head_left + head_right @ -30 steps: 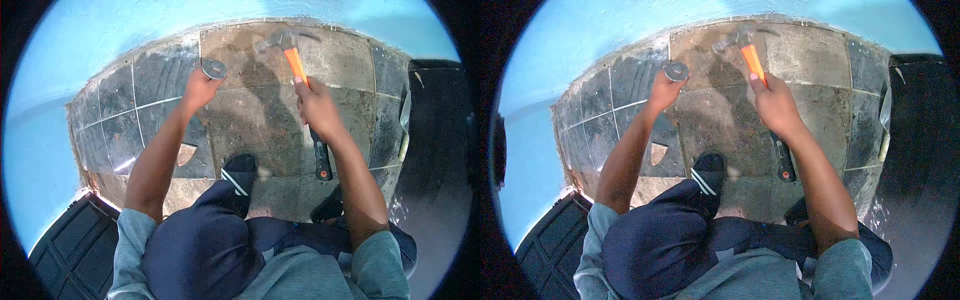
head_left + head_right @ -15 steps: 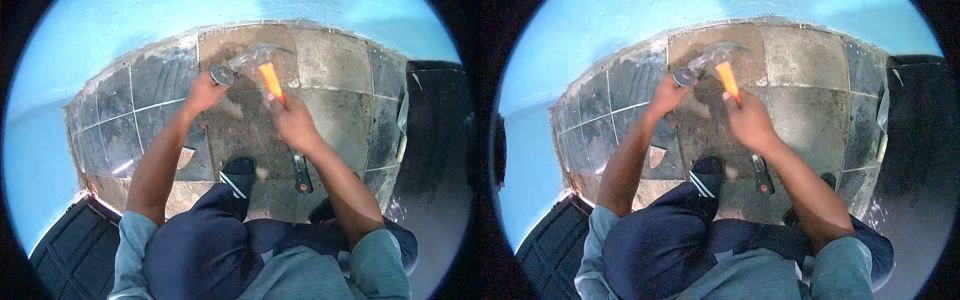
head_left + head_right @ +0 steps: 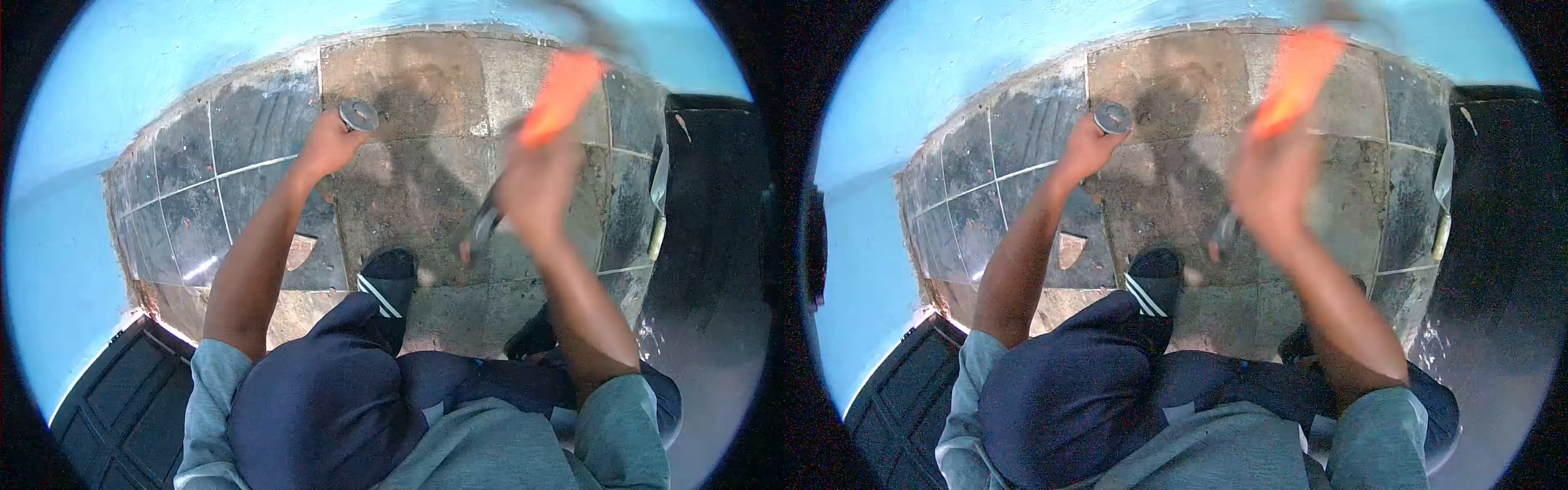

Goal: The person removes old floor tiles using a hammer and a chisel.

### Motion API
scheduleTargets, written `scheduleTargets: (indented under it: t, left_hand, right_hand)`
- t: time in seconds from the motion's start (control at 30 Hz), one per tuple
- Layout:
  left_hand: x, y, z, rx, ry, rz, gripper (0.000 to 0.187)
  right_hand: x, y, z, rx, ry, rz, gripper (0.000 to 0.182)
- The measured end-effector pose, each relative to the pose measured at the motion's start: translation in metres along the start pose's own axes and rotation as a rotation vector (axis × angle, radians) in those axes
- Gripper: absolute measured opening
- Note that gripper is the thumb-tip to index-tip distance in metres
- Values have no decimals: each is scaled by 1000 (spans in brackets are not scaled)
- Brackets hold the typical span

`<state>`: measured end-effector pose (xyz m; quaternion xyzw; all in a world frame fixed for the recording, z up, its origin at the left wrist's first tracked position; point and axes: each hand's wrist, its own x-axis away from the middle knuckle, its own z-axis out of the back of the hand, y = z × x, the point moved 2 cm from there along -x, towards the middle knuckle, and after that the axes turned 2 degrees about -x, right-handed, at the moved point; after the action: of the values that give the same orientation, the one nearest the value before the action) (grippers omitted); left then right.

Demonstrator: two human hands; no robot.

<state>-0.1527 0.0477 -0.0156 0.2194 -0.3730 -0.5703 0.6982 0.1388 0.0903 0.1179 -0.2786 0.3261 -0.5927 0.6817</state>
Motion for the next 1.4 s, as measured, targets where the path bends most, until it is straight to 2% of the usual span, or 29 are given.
scheduleTargets:
  t: [0.03,0.07,0.17,0.2,0.27,0.33,0.4,0.47,0.5,0.53,0.6,0.7,0.73,0.83,0.93,1.1,1.23,1.27,1.3,1.4]
  left_hand:
    - [-1,2,0,-7,-7,22,21]
    - [-2,-2,0,1,-8,11,21]
    - [-7,-14,0,2,-11,-6,22]
    - [-6,-11,1,-11,-3,11,22]
    - [2,-5,-2,19,5,39,23]
    - [7,4,-5,100,47,49,22]
    - [6,7,-14,57,81,39,21]
    - [4,-9,-39,-128,110,112,23]
    - [9,11,-36,-205,67,151,25]
    - [17,29,-35,-276,18,196,27]
    - [24,40,-40,-340,26,69,29]
    - [28,45,-39,-321,-114,64,38]
    - [28,44,-40,-337,-97,27,30]
    - [26,46,-31,-247,3,-51,22]
    - [12,30,-27,-267,-45,109,21]
    - [3,19,-24,-188,-11,113,20]
    - [5,21,-15,-133,-36,81,18]
    - [5,22,-11,-139,-24,90,17]
    - [4,24,-8,-144,-14,103,17]
    - [0,23,-2,-126,7,131,18]
  right_hand:
    - [28,39,-39,131,-313,94,18]
    - [28,16,-47,56,-709,-109,22]
    - [45,44,-56,-211,-589,-250,19]
    - [41,45,-53,-255,-645,-376,13]
    - [36,65,-53,-318,-700,-500,10]
    - [23,83,-50,-350,-759,-533,8]
    - [27,101,-53,-598,-723,-749,9]
    - [32,99,-52,-792,-674,-954,11]
    - [35,96,-51,-856,-639,-1055,13]
    - [38,95,-52,-881,-652,-1060,13]
    - [41,97,-57,-926,-666,-1076,13]
    - [44,95,-61,-996,-640,-1082,14]
    - [44,90,-61,-960,-618,-1090,17]
    - [44,94,-65,-910,-623,-1042,22]
    - [45,97,-67,-864,-609,-1047,23]
    - [36,88,-56,-753,-635,-963,18]
    - [22,75,-36,-621,-417,-779,16]
    - [13,79,-30,-636,-360,-649,15]
    - [-2,58,-20,-569,-269,-634,15]
    - [-37,43,9,-550,-79,-494,25]
